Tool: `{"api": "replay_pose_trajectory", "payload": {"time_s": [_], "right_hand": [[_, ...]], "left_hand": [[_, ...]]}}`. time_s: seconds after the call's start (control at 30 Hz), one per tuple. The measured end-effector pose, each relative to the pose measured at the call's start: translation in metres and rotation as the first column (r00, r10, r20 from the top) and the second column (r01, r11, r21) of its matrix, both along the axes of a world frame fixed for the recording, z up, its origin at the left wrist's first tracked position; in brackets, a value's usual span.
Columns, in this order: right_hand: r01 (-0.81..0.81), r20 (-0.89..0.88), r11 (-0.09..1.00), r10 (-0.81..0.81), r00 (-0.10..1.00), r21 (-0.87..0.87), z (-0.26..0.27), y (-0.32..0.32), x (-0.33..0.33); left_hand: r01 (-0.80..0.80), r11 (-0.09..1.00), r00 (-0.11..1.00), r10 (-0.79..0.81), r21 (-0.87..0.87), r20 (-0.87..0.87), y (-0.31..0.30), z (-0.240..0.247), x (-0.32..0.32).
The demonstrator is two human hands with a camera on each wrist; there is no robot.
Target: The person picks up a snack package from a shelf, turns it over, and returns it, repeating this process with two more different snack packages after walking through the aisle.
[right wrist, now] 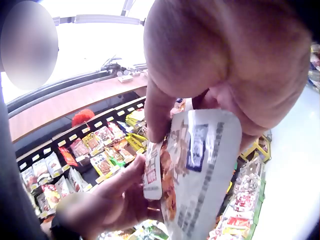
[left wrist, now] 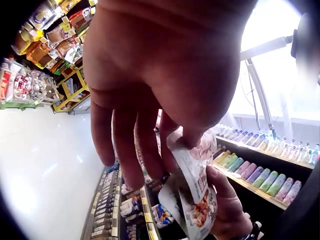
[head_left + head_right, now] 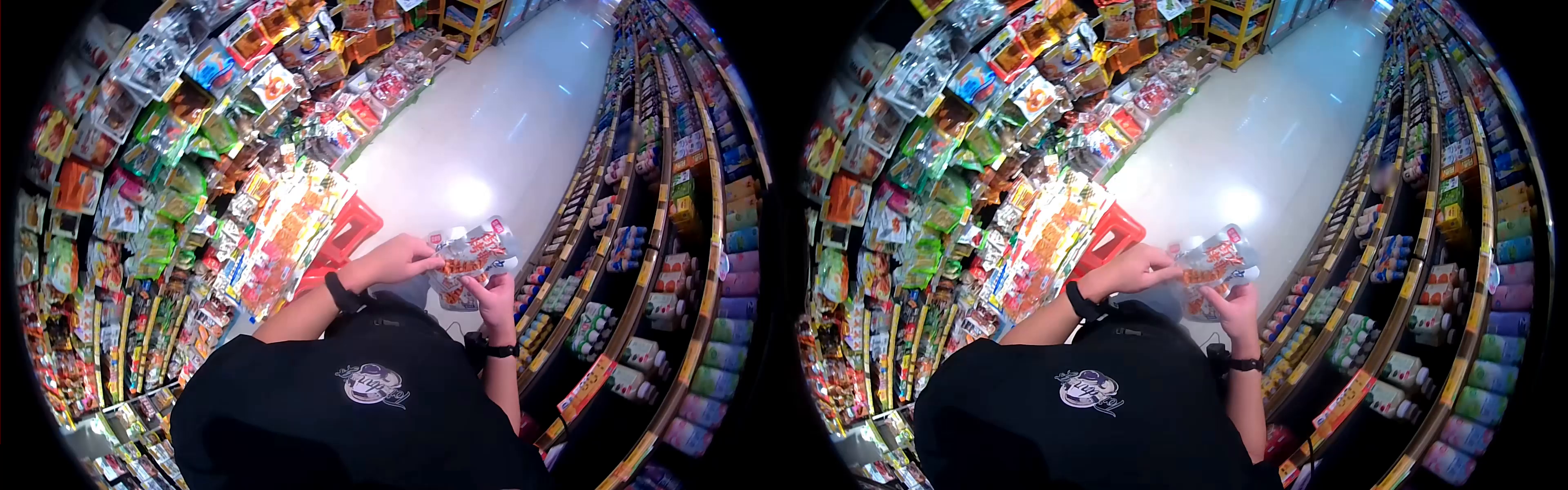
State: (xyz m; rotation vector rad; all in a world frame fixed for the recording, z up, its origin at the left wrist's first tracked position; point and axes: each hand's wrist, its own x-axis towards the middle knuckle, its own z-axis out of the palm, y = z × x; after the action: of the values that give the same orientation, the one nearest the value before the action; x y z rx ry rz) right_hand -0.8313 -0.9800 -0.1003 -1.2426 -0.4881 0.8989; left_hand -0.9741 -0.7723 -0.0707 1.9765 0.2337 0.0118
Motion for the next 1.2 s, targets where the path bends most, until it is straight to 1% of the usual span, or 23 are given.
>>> {"api": "replay_pose_trajectory", "payload": {"time_s": [0.03,0.13,0.23,0.3,0.33,0.37,0.43,0.47,0.57,0.63,0.67,0.73,0.77,0.8,0.87,0.9,0.93,0.97,1.03,1.07,1.1,1.13,1.2], "right_hand": [[0.013,-0.021,1.000,-0.013,1.000,-0.001,-0.001,0.004,0.015],[0.024,-0.066,0.997,-0.029,0.997,-0.069,-0.009,0.017,0.070],[0.038,-0.091,0.994,-0.047,0.995,-0.105,-0.008,0.040,0.127],[0.000,-0.106,0.990,-0.015,0.994,-0.143,0.001,0.049,0.167],[0.020,-0.053,0.993,-0.027,0.998,-0.118,0.004,0.055,0.184],[0.111,0.022,0.990,-0.109,0.994,-0.089,0.009,0.063,0.197],[0.136,0.075,0.988,-0.130,0.989,-0.078,0.013,0.066,0.232],[0.191,0.072,0.980,-0.186,0.980,-0.063,0.018,0.068,0.244],[0.223,0.058,0.967,-0.217,0.974,-0.123,0.034,0.066,0.280],[0.271,0.091,0.960,-0.264,0.960,-0.071,0.037,0.068,0.301],[0.254,0.057,0.966,-0.251,0.966,-0.053,0.031,0.066,0.314],[0.227,0.058,0.972,-0.224,0.973,-0.054,0.027,0.066,0.342],[0.207,0.058,0.977,-0.204,0.977,-0.052,0.024,0.066,0.356],[0.214,0.064,0.972,-0.208,0.976,-0.098,0.020,0.069,0.372],[0.165,0.012,0.985,-0.164,0.986,-0.056,0.020,0.074,0.404],[0.135,-0.010,0.990,-0.135,0.991,-0.031,0.025,0.079,0.420],[0.094,-0.010,0.992,-0.095,0.995,-0.082,0.019,0.079,0.438],[0.062,0.094,0.990,-0.050,0.994,-0.129,0.018,0.083,0.456],[-0.001,-0.014,0.995,0.000,1.000,-0.096,0.023,0.097,0.491],[-0.025,0.034,0.993,0.029,0.999,-0.115,0.023,0.102,0.510],[-0.036,0.016,0.995,0.037,0.999,-0.093,0.022,0.107,0.526],[-0.041,0.007,0.998,0.042,0.999,-0.051,0.023,0.111,0.540],[-0.071,-0.029,0.997,0.071,0.997,-0.005,0.027,0.121,0.565]], "left_hand": [[0.027,1.000,0.999,-0.027,0.004,-0.042,0.007,-0.002,0.016],[0.069,0.980,0.986,-0.096,-0.185,-0.138,0.029,-0.018,0.072],[0.100,0.990,0.987,-0.111,-0.095,-0.112,0.054,-0.022,0.132],[0.184,0.983,0.969,-0.177,0.021,-0.172,0.074,-0.020,0.173],[0.228,0.970,0.958,-0.209,0.081,-0.195,0.083,-0.017,0.196],[0.197,0.980,0.966,-0.194,-0.002,-0.170,0.091,-0.013,0.218],[0.139,0.973,0.977,-0.165,-0.183,-0.137,0.096,-0.009,0.255],[0.125,0.964,0.991,-0.134,-0.233,-0.023,0.096,-0.024,0.274],[0.083,0.852,0.995,-0.039,-0.517,0.095,0.089,-0.004,0.330],[0.088,0.836,0.993,-0.118,-0.542,-0.020,0.090,0.009,0.363],[0.089,0.830,0.986,-0.154,-0.551,-0.072,0.090,0.012,0.381],[0.125,0.814,0.987,-0.162,-0.568,-0.015,0.086,0.012,0.411],[0.137,0.808,0.987,-0.158,-0.573,0.013,0.085,0.010,0.426],[0.163,0.838,0.984,-0.176,-0.521,0.024,0.086,0.003,0.441],[0.200,0.891,0.979,-0.201,-0.408,0.043,0.090,-0.013,0.471],[0.205,0.912,0.977,-0.214,-0.355,0.014,0.091,-0.011,0.484],[0.209,0.931,0.975,-0.222,-0.298,-0.009,0.092,-0.005,0.497],[0.213,0.949,0.974,-0.225,-0.234,-0.026,0.093,0.001,0.512],[0.231,0.958,0.968,-0.244,-0.173,-0.060,0.096,0.017,0.536],[0.202,0.962,0.977,-0.211,-0.183,-0.030,0.098,0.018,0.548],[0.174,0.965,0.984,-0.177,-0.196,0.003,0.101,0.015,0.559],[0.107,0.967,0.989,-0.127,-0.231,-0.070,0.104,0.015,0.569],[0.013,0.976,0.994,-0.036,-0.217,-0.101,0.114,0.021,0.584]]}}
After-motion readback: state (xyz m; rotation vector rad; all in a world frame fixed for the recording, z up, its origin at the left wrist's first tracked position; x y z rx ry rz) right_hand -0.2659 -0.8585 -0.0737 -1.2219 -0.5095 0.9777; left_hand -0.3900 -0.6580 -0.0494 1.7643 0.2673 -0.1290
